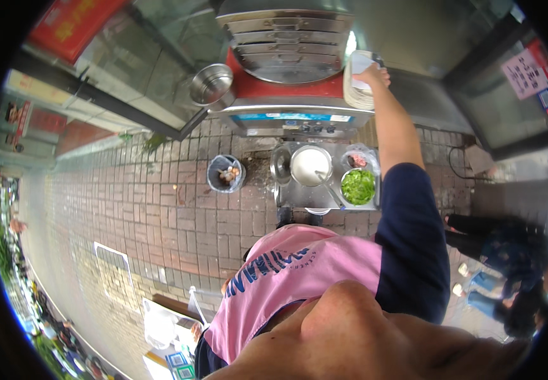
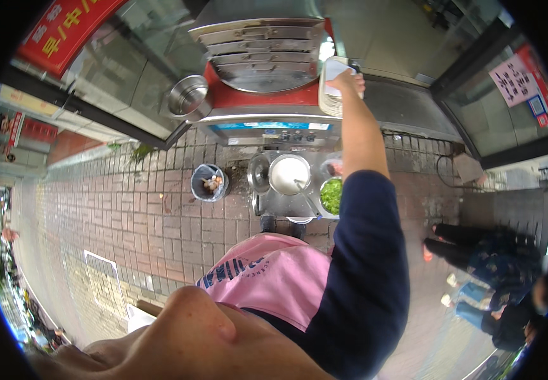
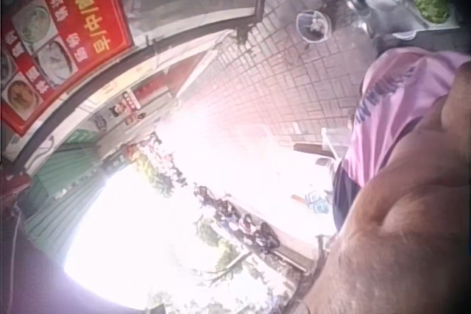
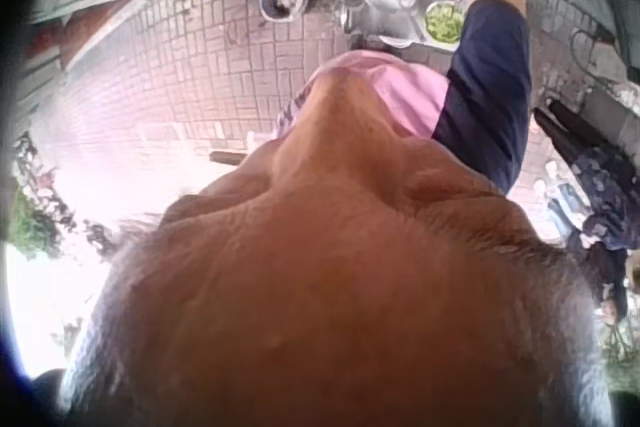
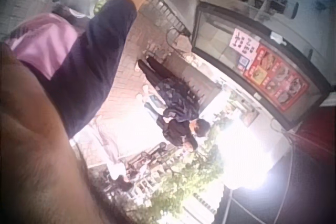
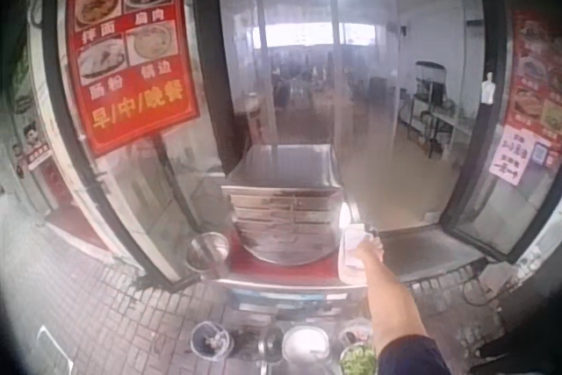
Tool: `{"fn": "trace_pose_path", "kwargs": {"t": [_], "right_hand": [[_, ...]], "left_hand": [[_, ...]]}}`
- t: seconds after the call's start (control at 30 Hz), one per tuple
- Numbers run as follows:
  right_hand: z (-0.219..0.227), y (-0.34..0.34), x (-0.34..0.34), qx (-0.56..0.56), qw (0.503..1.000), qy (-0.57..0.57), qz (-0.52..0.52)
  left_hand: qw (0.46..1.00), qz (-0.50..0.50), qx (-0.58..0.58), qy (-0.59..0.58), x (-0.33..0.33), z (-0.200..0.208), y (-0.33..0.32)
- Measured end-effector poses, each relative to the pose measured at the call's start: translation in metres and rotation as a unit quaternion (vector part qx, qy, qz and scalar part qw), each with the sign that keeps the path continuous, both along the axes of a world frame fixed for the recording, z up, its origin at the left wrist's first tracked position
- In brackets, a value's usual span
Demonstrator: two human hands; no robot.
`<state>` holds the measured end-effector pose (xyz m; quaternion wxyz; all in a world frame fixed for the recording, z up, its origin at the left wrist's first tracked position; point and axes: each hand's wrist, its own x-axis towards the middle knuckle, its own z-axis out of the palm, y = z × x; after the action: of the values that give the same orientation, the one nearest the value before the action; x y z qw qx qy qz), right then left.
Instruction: The person prepares a street food dish by spreading batter on a griddle, cracking an egg, adding chopped green vegetables, and folding the cooked item into a container. They then add sauce and serve the dish to a customer.
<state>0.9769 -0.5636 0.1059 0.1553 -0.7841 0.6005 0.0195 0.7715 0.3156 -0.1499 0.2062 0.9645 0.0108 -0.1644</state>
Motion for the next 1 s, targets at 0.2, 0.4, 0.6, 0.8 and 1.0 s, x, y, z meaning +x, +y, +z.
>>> {"fn": "trace_pose_path", "kwargs": {"t": [0.2, 0.4, 0.6, 0.8, 1.0], "right_hand": [[0.001, -0.016, 0.009, 0.092, 0.993, 0.04, -0.056], [-0.012, -0.012, 0.015, 0.11, 0.992, 0.025, -0.065], [-0.036, -0.038, -0.01, 0.027, 0.994, -0.104, 0.027], [-0.021, -0.011, -0.039, 0.097, 0.861, -0.498, -0.048], [-0.013, 0.084, -0.141, 0.331, 0.591, -0.733, -0.06]], "left_hand": [[0.991, 0.033, -0.107, 0.073, 0.017, -0.019, -0.025], [0.729, 0.427, -0.484, 0.228, 0.117, 0.016, -0.097], [0.759, 0.33, -0.479, 0.291, 0.204, 0.035, -0.154], [0.779, 0.272, -0.443, 0.351, 0.242, 0.026, -0.204], [0.765, 0.034, -0.544, 0.344, 0.308, 0.095, -0.348]]}}
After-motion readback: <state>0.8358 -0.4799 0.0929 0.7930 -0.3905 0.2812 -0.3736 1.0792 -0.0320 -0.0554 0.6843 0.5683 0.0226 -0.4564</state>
